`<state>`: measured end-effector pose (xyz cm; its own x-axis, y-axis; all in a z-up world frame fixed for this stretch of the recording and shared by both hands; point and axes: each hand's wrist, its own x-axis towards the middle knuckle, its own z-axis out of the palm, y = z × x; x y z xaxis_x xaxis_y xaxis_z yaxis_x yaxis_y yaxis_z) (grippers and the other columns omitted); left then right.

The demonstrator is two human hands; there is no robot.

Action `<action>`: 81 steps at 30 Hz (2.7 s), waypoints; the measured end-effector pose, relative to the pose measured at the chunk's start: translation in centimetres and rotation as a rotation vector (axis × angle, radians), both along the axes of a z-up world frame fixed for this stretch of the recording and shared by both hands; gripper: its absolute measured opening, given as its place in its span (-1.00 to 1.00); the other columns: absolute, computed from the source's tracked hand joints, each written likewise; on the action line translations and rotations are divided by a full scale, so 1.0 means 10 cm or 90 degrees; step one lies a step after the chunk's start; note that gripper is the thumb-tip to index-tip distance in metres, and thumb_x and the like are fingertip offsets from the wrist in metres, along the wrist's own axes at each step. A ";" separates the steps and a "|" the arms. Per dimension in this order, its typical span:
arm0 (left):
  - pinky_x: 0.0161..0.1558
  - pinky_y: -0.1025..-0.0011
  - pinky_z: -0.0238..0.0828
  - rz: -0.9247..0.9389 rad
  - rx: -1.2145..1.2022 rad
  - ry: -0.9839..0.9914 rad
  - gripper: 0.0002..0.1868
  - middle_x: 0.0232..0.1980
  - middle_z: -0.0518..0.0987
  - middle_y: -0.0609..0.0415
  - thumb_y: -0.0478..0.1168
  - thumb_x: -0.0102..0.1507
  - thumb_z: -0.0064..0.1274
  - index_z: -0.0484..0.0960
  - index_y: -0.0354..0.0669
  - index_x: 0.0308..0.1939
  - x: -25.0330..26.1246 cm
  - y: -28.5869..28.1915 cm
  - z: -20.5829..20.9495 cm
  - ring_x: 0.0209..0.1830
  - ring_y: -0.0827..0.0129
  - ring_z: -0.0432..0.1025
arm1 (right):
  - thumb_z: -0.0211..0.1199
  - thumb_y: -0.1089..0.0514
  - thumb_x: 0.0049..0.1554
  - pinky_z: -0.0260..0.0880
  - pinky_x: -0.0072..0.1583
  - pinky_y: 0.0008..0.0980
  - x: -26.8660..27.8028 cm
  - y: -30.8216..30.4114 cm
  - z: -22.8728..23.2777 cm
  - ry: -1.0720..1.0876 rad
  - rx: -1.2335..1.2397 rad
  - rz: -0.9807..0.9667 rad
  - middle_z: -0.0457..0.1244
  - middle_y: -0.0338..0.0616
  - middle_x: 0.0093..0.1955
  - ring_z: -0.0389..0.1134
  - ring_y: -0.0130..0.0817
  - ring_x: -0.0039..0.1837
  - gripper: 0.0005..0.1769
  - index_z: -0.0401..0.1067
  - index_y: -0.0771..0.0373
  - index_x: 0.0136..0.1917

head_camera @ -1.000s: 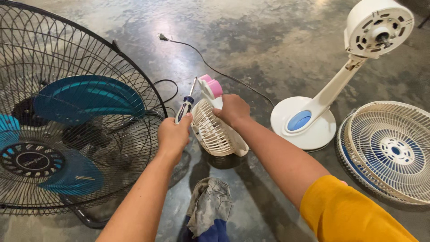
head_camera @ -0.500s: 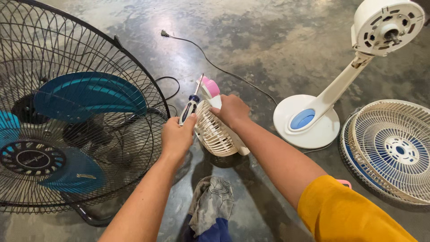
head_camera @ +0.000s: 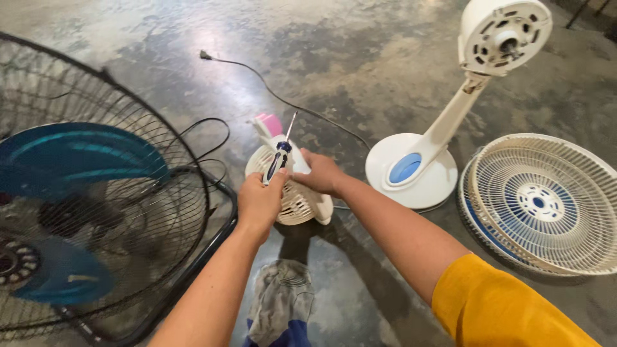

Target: The person disassembles a small white electric fan by removing screws from the front grille using a screwdriver. They loosen multiple screws around the grille perimeter and set the screwdriver down between steps.

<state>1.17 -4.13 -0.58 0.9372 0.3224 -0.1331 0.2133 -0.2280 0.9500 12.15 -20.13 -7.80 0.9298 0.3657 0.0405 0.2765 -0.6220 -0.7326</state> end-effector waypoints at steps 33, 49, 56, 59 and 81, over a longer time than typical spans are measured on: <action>0.05 0.10 0.48 -0.172 0.142 0.107 -0.63 -0.05 0.66 -0.33 -0.15 0.31 0.02 0.66 0.14 0.21 0.21 -2.08 -2.36 -0.03 -0.11 0.59 | 0.27 -0.09 0.18 -0.08 0.47 0.41 -1.03 -1.97 -1.24 0.302 -0.524 0.026 0.05 0.04 0.47 0.06 0.07 0.53 -0.36 0.22 -0.23 0.49; 0.26 0.19 0.34 -0.357 0.206 0.186 -0.51 0.18 0.39 -0.41 -0.31 0.22 -0.01 0.59 -0.02 0.25 0.01 -2.19 -2.86 0.20 -0.23 0.38 | 0.33 0.09 -0.15 0.47 0.03 -0.12 -0.51 -2.41 -1.30 0.060 -0.172 -0.174 0.42 0.00 -0.23 0.47 -0.02 -0.09 -0.82 0.56 0.19 -0.27; 0.25 0.17 0.32 -0.344 0.236 0.095 -0.63 0.13 0.47 -0.35 -0.29 0.15 0.06 0.63 -0.24 0.05 0.10 -2.19 -2.74 0.20 -0.20 0.39 | 0.37 0.09 -0.08 0.47 0.01 -0.20 -0.57 -2.30 -1.34 0.002 -0.060 -0.231 0.42 0.05 -0.22 0.48 -0.05 -0.12 -0.82 0.58 0.23 -0.25; 0.14 0.17 0.40 -0.324 0.129 0.065 -0.68 0.03 0.61 -0.28 -0.19 0.28 -0.02 0.66 -0.22 0.04 0.29 -2.19 -2.49 0.10 -0.12 0.52 | 0.37 0.10 -0.05 0.46 -0.03 -0.22 -0.57 -2.18 -1.31 -0.009 0.021 -0.254 0.42 0.05 -0.23 0.48 -0.07 -0.15 -0.82 0.58 0.25 -0.22; -0.46 0.35 0.34 0.050 -0.170 -0.091 -0.74 -0.35 0.54 0.09 -0.10 0.41 -0.09 0.54 -0.24 -0.16 0.72 -0.15 -0.27 -0.51 0.46 0.39 | 0.31 0.23 0.12 0.43 0.17 -0.28 -0.36 0.13 0.12 -0.313 0.397 0.001 0.40 -0.01 0.05 0.45 -0.23 0.10 -0.84 0.35 0.27 -0.09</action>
